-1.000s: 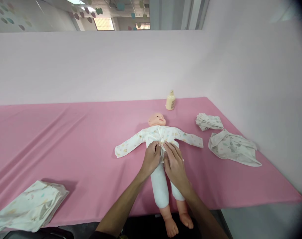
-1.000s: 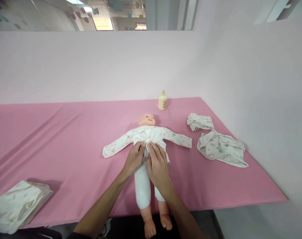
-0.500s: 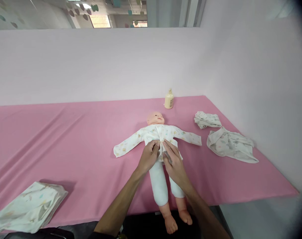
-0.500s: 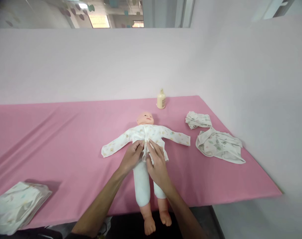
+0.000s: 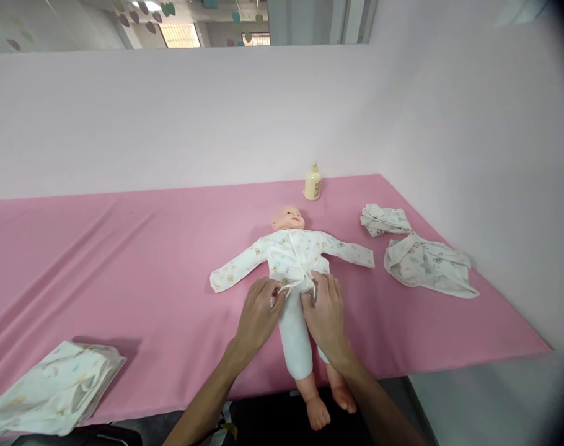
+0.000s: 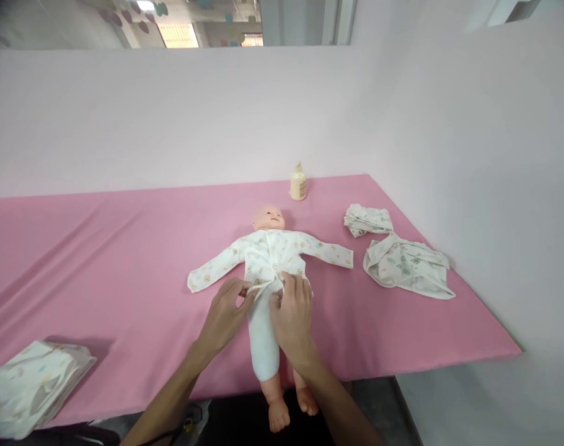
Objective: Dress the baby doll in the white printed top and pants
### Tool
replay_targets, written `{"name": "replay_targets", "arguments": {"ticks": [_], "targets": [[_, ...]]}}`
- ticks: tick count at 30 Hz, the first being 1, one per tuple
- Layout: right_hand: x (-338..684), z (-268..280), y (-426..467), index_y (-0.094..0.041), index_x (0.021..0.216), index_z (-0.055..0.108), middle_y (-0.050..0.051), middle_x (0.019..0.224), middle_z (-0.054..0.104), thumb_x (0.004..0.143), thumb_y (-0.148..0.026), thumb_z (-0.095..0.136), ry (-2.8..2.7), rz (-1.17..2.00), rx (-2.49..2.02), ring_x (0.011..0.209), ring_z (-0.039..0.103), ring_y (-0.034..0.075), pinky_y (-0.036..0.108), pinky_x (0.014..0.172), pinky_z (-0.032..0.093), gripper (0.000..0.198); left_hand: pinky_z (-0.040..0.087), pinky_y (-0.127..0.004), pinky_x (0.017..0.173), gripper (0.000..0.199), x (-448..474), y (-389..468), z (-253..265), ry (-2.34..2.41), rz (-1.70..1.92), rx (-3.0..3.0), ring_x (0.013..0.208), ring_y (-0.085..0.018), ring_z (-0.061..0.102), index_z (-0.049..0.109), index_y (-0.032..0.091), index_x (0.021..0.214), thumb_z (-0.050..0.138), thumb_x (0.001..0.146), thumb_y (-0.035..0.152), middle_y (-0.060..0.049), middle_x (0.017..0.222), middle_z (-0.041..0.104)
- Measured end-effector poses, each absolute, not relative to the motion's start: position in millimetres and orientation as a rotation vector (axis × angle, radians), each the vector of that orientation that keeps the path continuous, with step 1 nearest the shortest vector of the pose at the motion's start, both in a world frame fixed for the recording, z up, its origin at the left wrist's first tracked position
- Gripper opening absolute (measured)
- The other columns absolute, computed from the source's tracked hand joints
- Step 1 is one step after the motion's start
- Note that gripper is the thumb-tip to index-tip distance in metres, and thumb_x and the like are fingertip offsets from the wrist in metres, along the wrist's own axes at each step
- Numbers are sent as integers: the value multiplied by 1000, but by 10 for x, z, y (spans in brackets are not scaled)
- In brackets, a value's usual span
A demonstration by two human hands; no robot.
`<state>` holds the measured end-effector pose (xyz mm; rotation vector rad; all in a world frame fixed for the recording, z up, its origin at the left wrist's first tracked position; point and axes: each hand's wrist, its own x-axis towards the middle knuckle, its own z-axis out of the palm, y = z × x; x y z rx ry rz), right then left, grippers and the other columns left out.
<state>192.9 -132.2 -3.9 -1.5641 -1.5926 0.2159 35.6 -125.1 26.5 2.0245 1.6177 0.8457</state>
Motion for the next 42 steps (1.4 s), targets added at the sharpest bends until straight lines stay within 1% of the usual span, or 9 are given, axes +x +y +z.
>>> {"name": "replay_targets", "arguments": {"ticks": [4,8,14,17,23,26,31,36,42], "targets": [[2148,-1,-1324,-20,111,61,10,107,64,91,-17,42,-1542,210,-1511,101,58,26,44,87,51,28,44,-31,76,11,393,-1296,244,1566,918,2094,84,-18,55,54,20,89,48,97,24,-1,89,61],[2271,47,-1399,-22,107,64,8,106,65,95,-16,43,-1716,151,-1406,100,60,24,41,86,51,25,43,-32,72,14,475,-1383,165,1416,871,2527,78,-18,53,55,18,89,45,99,18,-3,86,60],[2340,8,-1594,-20,118,63,9,107,67,95,-10,43,-2193,59,-1265,96,61,24,42,87,52,32,44,-35,70,16,542,-1521,94,1386,794,2907,75,-20,51,57,18,87,46,94,8,-5,80,58],[2530,-128,-1647,-21,129,58,10,119,64,94,-12,48,-2168,35,-1253,111,59,26,45,97,50,38,49,-37,77,11,452,-1599,45,1427,893,2791,85,-21,56,58,17,102,49,97,15,-7,94,61],[3000,-489,-1478,-20,144,46,14,138,57,89,-18,52,-1922,63,-1497,127,51,31,55,104,45,56,53,-41,96,41,193,-1701,-163,1645,896,2262,123,-25,54,46,21,133,51,92,19,-13,132,54],[3003,-536,-1385,-19,134,56,12,129,64,93,-24,49,-1868,289,-1579,119,57,29,52,100,48,42,52,-46,96,55,171,-1657,-224,1749,774,2048,126,-28,54,37,21,145,51,91,24,-14,139,52],[2707,-498,-1417,-19,108,65,9,104,72,97,-28,41,-1703,521,-1590,97,66,25,44,86,53,27,51,-47,93,55,248,-1541,-201,1690,727,1888,115,-27,63,34,24,149,38,95,18,-12,133,62],[2501,-488,-1487,-19,106,63,9,105,72,97,-31,39,-1567,572,-1643,95,67,26,42,83,53,28,51,-46,92,57,279,-1507,-187,1674,828,1915,114,-27,63,29,23,154,34,98,19,-12,130,65],[2506,-495,-1479,-19,109,64,11,109,72,97,-34,40,-1613,600,-1624,97,67,26,42,85,53,30,50,-45,94,50,162,-1505,-287,1850,838,2060,116,-28,60,41,19,147,37,96,16,-11,135,63]]}}
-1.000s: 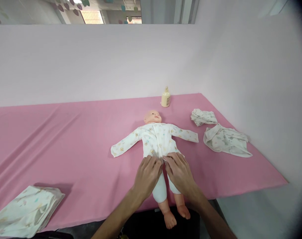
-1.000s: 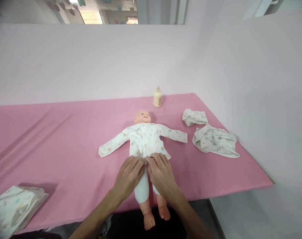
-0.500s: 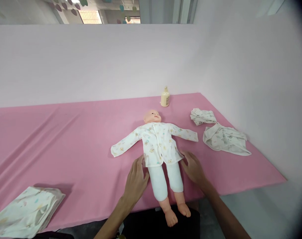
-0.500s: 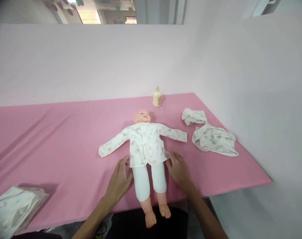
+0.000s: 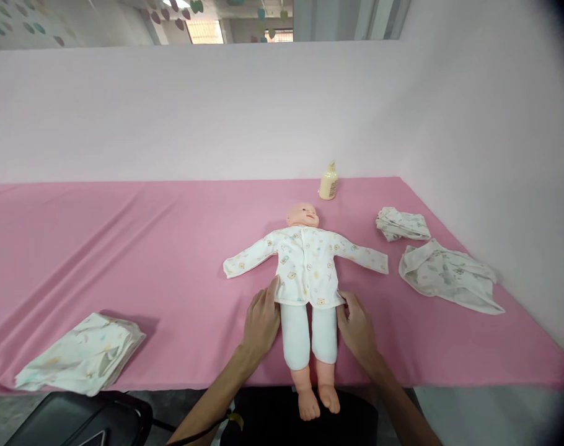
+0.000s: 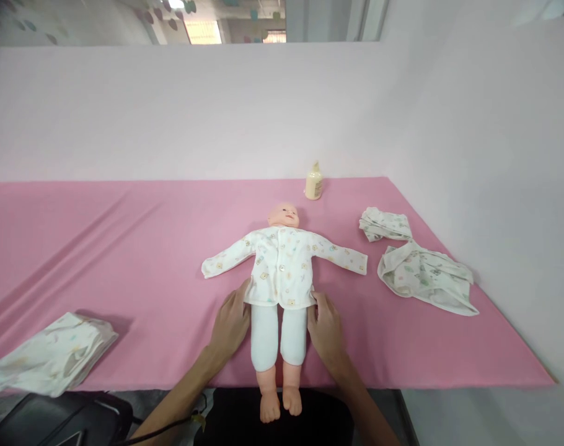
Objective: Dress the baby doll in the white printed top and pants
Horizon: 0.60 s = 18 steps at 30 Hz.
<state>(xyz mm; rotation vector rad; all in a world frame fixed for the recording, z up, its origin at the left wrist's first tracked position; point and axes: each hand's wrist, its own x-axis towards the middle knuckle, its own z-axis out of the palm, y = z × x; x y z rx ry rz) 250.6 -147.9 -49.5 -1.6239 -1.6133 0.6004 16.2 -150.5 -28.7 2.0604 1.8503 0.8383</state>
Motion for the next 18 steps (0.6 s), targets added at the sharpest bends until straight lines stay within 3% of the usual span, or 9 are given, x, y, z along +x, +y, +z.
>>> {"name": "replay_targets", "arguments": {"ticks": [8,12,18], "targets": [[2614,-549,-1549,-20,116,65,12,119,70,96,-44,42,-1623,608,-1648,105,64,29,45,91,50,39,52,-39,79,47,52,-1647,-430,2039,818,2415,87,-24,64,53,14,136,38,92,5,-10,97,71],[2640,-560,-1599,-20,116,66,12,113,70,93,-49,44,-1600,636,-1706,102,63,29,44,89,49,42,51,-39,79,46,42,-1800,-451,2044,828,2449,87,-24,62,53,15,135,38,93,4,-10,98,70],[2652,-563,-1666,-21,118,65,11,116,65,90,-51,51,-1559,552,-1741,105,61,29,43,92,47,44,49,-41,92,38,-545,-2136,-396,2348,914,2205,102,-26,60,55,17,133,43,97,15,-12,108,67]]}}
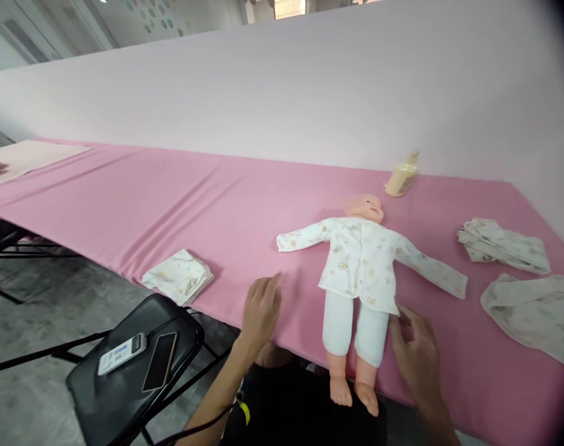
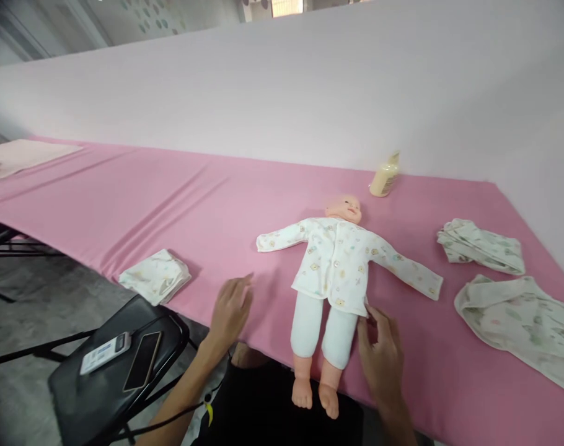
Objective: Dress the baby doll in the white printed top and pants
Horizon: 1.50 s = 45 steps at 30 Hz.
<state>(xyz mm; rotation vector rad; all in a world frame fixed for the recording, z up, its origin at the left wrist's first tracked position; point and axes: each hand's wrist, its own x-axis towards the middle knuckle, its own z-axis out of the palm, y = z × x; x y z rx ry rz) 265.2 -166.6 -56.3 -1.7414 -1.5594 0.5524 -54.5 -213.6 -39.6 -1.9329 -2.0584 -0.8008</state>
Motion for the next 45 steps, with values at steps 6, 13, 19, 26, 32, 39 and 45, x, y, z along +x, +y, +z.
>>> {"name": "replay_targets", "arguments": {"ticks": [6,13,19,26,32,39,45], "targets": [[2657,-606,-1879,-19,113,66,12,109,66,91,-55,50,-1485,424,-1726,102,62,30,46,93,48,45,40,-53,104,46,-1658,-2594,-236,-2392,-394,-1276,129,-37,44,54,13,136,46,97,36,-22,141,47],[2733,-782,-2498,-16,108,68,15,112,67,92,-60,48,-1392,224,-1784,99,63,32,49,91,49,51,43,-46,90,36,-2287,-2697,-323,-2543,-171,-1314,107,-33,55,61,8,114,38,95,29,-20,111,63],[2527,-484,-2903,-12,108,67,16,107,67,95,-51,53,-1287,33,-1717,97,63,30,50,92,49,44,48,-32,75,42,-2058,-2702,2,-2743,-1412,-1224,85,-24,62,63,15,101,53,91,55,-8,91,67],[1628,68,-3099,-21,135,53,14,126,59,89,-30,68,-1731,201,-1164,116,59,29,45,95,52,49,53,-28,81,50,-870,-2875,427,-2664,-2513,-1713,95,-21,67,62,16,120,67,86,53,-7,105,71],[1414,175,-3085,-26,153,30,14,140,47,90,-27,68,-1969,229,-1045,132,47,29,48,107,46,73,51,-26,80,48,-392,-3081,441,-2740,-2466,-2363,101,-20,64,59,16,127,61,92,49,-10,117,69],[1618,286,-3086,-24,127,52,7,109,63,89,-30,69,-2091,469,-1035,102,59,24,40,88,52,42,48,-22,73,36,-326,-3147,449,-2763,-2535,-2639,84,-13,58,62,17,114,67,90,44,-5,101,66],[1803,277,-3149,-23,96,56,0,78,59,92,-20,62,-1853,558,-1064,69,55,15,27,62,46,7,46,-20,63,35,-392,-3042,533,-2960,-2700,-1948,70,-10,56,56,18,98,70,84,47,1,85,60]]}}
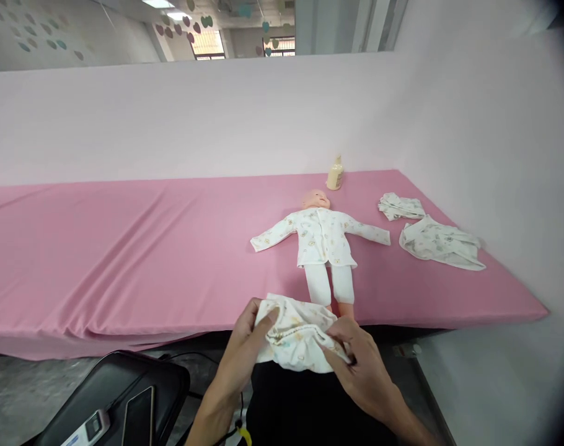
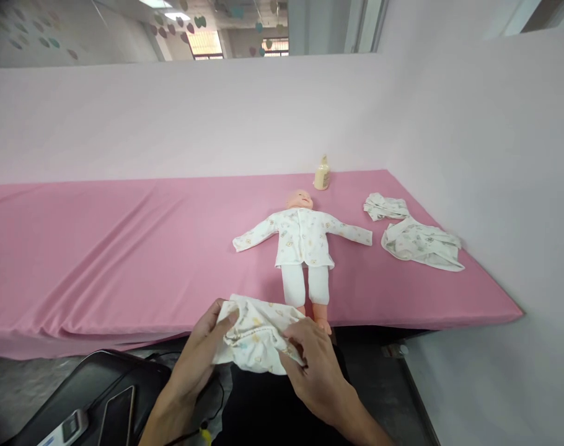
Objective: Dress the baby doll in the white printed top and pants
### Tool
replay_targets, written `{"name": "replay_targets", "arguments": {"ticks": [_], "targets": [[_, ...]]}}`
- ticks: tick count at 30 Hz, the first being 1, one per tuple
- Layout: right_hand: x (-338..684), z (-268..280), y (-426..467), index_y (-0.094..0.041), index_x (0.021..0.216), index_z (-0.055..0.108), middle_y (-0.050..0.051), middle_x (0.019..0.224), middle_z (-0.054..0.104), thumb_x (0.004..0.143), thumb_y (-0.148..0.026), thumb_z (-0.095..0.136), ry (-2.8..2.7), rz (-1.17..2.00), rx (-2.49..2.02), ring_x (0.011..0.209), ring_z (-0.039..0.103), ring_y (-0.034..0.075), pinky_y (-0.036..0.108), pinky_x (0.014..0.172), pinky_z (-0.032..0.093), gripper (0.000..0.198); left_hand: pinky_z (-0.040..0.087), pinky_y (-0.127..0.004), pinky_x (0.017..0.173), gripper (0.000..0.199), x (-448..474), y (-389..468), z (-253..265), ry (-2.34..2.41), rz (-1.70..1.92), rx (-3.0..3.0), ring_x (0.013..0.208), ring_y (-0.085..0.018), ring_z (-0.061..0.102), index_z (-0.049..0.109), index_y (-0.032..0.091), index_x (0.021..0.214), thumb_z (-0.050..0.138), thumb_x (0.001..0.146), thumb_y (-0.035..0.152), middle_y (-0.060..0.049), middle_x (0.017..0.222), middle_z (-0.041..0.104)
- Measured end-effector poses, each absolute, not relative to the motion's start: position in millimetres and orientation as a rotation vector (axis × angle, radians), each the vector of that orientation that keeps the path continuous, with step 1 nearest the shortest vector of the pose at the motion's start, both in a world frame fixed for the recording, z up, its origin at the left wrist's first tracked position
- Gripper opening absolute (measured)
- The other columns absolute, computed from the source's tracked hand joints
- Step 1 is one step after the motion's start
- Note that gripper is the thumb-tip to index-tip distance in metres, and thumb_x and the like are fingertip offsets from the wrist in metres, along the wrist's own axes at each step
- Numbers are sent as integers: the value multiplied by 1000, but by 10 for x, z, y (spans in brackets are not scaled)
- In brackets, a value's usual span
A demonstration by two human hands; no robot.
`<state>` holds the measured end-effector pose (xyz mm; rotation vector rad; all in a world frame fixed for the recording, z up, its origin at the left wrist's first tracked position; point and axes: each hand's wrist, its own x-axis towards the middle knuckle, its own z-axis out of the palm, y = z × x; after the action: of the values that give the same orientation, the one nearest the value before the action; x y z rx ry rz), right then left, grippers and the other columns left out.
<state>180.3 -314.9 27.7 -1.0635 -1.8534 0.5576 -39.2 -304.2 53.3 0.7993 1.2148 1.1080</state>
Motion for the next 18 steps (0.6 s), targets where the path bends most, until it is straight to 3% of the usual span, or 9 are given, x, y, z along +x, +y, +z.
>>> {"name": "replay_targets", "arguments": {"ticks": [4,7,10,13,15,18], "targets": [[2080,380,-3192,-26,108,60,1,93,66,92,-22,64,-1539,660,-1094,79,63,15,24,67,51,17,49,-22,60,49,-503,-3025,604,1431,1203,770,67,-12,60,51,23,110,75,76,49,1,91,63],[2241,489,-3196,-26,111,60,3,100,66,95,-27,61,-1319,846,-1030,83,63,16,25,67,52,16,51,-25,60,61,-558,-3079,629,1487,1009,934,68,-16,63,47,25,126,72,78,54,0,89,64],[2298,562,-3212,-26,104,58,0,87,64,96,-31,59,-1180,1127,-913,71,60,13,24,60,50,9,54,-34,88,64,-541,-3114,572,1352,743,1271,109,-24,63,48,26,138,68,83,52,-9,122,63],[2290,584,-3274,-25,93,54,-2,75,61,92,-40,64,-1175,1341,-831,59,56,12,23,52,47,18,36,-42,117,76,-395,-3098,452,1104,708,1551,145,-29,34,44,30,148,74,81,48,-10,155,36],[2284,574,-3339,-25,87,51,-2,70,59,88,-49,66,-1218,1401,-815,56,55,13,25,50,46,29,32,-45,119,84,-233,-3086,374,876,757,1588,149,-31,27,42,28,150,77,77,49,-11,161,28],[2307,559,-3448,-26,83,45,-1,64,56,83,-65,61,-1292,1372,-866,52,55,16,29,48,47,42,43,-44,109,78,10,-3123,303,579,723,1408,137,-30,47,47,23,147,76,79,48,-14,151,45]]}}
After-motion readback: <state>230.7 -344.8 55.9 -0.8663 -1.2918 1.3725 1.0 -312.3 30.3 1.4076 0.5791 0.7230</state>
